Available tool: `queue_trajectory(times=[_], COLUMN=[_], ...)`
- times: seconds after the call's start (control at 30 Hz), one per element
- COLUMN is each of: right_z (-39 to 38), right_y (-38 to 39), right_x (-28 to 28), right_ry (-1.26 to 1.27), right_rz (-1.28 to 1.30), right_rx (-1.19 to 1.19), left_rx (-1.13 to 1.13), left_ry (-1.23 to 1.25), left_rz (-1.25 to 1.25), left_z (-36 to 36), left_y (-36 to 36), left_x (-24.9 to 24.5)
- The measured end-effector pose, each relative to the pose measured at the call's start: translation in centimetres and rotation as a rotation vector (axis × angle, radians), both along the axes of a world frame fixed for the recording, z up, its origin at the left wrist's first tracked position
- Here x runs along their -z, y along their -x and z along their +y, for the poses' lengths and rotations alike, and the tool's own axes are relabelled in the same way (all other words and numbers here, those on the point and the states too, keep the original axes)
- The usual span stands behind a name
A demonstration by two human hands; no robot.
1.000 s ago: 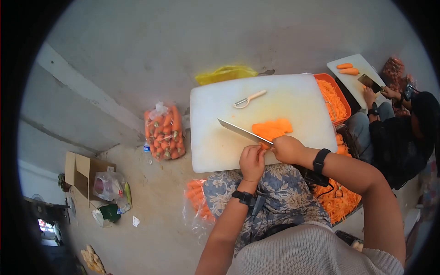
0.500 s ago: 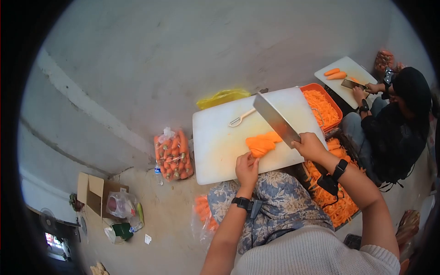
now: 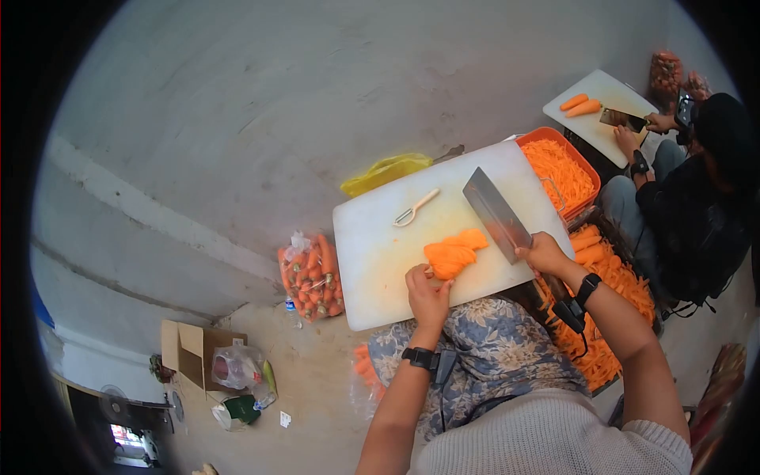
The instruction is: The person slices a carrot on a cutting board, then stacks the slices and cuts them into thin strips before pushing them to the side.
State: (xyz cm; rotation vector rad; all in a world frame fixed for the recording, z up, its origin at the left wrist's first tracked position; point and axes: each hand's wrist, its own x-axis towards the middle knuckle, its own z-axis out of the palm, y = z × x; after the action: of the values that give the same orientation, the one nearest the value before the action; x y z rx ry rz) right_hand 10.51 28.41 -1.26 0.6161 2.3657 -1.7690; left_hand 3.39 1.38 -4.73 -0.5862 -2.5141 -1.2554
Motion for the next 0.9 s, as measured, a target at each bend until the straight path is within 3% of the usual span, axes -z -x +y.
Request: queue_trajectory(times=[0.1,0.17,0.27,0.6,0.7,0.77,0.9], right_z=[1.0,1.4,1.6,1.4,1.4,1.2,1.3], right_y=[-0.3,-0.9,-1.0,-0.5,-0.4,-0.7,-0.6], right_x=[1.4,2.2,1.9,1.6,1.5,0.8,1.3], right_ry=[0.212,0.299,0.388,0.409,0.399,0.375,0.344], right_rz=[0.001,-0.016,-0.032,-0.087,-0.106,-0.091,-0.094], right_rx=[0.039,0.093,0.130,0.120,0.108,0.126,0.132], left_rx=[0.042,0.130,0.216,0.374,0.438,0.452,0.305], left_ry=[0.104,0.231,0.421,0.421,0.459,0.423,0.404], left_rz=[-0.078,0.053,0.048,-0.135,-0.329,-0.589,-0.837], left_z=[0.2,0.1,-0.1,-0.3,-1.3,-2.6,-4.7], left_y=[0.2,1.1,2.2,3.1,3.7,4.1,5.6], left_x=[-2.7,-3.2,-3.3,-5.9,-6.9,-6.8,-5.2])
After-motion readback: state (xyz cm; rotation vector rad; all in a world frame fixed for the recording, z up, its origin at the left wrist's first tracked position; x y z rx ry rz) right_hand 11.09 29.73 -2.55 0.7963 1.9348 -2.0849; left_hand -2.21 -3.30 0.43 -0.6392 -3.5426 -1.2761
